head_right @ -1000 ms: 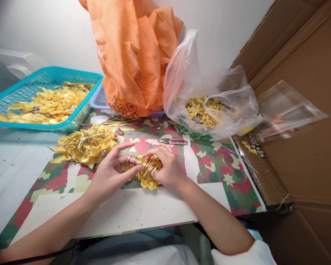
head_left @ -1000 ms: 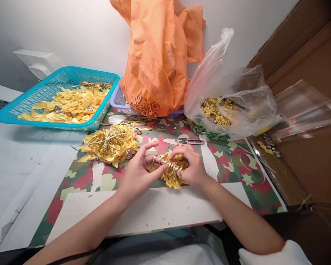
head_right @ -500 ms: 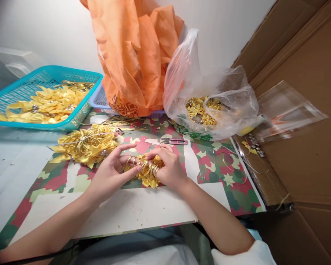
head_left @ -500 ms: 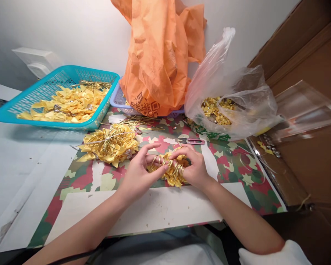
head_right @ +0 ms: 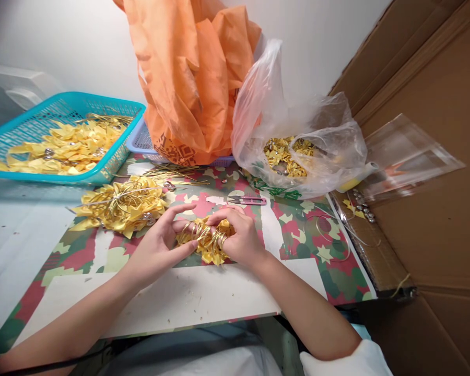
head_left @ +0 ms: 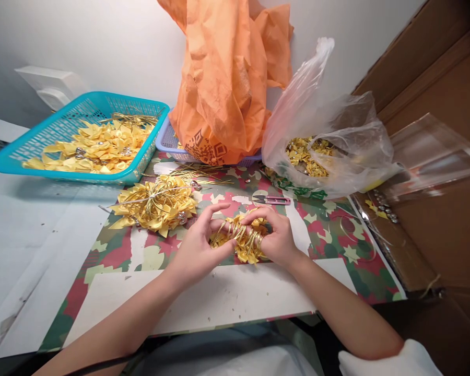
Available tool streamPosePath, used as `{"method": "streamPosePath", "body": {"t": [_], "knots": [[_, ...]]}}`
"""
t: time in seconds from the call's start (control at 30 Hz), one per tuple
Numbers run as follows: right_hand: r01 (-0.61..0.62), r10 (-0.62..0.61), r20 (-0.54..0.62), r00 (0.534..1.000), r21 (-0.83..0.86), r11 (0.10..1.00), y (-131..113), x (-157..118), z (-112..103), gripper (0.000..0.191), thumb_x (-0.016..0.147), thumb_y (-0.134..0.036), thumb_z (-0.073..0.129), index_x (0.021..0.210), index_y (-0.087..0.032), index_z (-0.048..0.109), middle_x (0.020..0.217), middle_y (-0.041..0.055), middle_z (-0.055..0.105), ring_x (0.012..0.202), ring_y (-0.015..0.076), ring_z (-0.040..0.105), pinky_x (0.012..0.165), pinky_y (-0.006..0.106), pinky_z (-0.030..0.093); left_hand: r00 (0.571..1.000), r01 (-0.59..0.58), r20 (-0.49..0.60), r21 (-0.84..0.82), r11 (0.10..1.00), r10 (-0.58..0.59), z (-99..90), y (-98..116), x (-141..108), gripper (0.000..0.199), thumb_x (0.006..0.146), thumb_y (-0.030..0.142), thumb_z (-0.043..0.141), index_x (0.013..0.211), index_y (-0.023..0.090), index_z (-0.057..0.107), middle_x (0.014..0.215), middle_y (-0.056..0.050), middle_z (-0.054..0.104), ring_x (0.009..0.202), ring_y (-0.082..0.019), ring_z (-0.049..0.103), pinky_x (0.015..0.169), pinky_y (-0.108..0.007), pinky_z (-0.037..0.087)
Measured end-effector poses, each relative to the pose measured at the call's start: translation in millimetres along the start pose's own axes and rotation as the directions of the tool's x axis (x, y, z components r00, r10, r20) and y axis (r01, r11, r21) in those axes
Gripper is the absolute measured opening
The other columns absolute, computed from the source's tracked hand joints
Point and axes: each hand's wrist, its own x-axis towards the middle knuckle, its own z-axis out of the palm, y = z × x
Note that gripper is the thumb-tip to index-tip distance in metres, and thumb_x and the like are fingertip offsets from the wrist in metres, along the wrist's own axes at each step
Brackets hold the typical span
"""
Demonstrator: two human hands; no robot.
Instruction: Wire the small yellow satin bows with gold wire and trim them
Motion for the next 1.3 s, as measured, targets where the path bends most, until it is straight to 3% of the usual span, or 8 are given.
{"method": "streamPosePath", "body": {"t": [0.33,0.6,1.07,1.3], "knots": [[0.013,-0.013,-0.003,1.0,-0.007,1.0,-0.4,0.4,-0.2,0.016,0.078,-0.01,0.062,0.085,-0.024,0.061,0.078,-0.0008,0.07,0.077,0.0178,0.066,0.08,0.037,0.053,0.999,-0.046,0.024,0.082,0.996,0.044,0.0,-3.4,1.2,0.06,0.083,0.018,0.066,0.134,0.024,0.035,0.093,-0.002,0.068,0.095,-0.019,0.063,0.085,-0.03,0.048],[0.011,-0.012,0.005,1.0,0.015,1.0,-2.1,0.8,0.6,0.016,0.078,-0.01,0.065,0.085,-0.024,0.062,0.081,-0.0004,0.071,0.078,0.0167,0.067,0.077,0.033,0.052,0.992,-0.122,0.038,0.251,0.96,0.116,2.2,-1.4,-0.7,0.052,0.087,0.021,0.059,0.134,0.022,0.036,0.089,-0.002,0.066,0.086,-0.018,0.062,0.079,-0.029,0.047],[-0.006,0.005,0.02,1.0,0.025,1.0,0.5,-0.8,0.9,0.02,0.076,-0.006,0.063,0.087,-0.023,0.062,0.083,0.0,0.07,0.08,0.0166,0.066,0.075,0.032,0.053,0.991,-0.134,0.031,0.302,0.944,0.131,4.0,-2.6,-0.4,0.048,0.089,0.024,0.058,0.132,0.024,0.037,0.083,0.0,0.067,0.08,-0.016,0.063,0.074,-0.026,0.046],[-0.019,0.019,0.025,1.0,0.022,1.0,0.5,-1.2,0.8,0.021,0.074,-0.006,0.064,0.087,-0.023,0.062,0.083,0.0,0.07,0.079,0.0171,0.067,0.075,0.033,0.053,0.98,-0.198,0.054,0.3,0.933,0.191,8.2,-0.7,-1.1,0.068,0.08,0.024,0.07,0.136,0.023,0.033,0.083,0.001,0.066,0.08,-0.016,0.063,0.076,-0.026,0.047]]}}
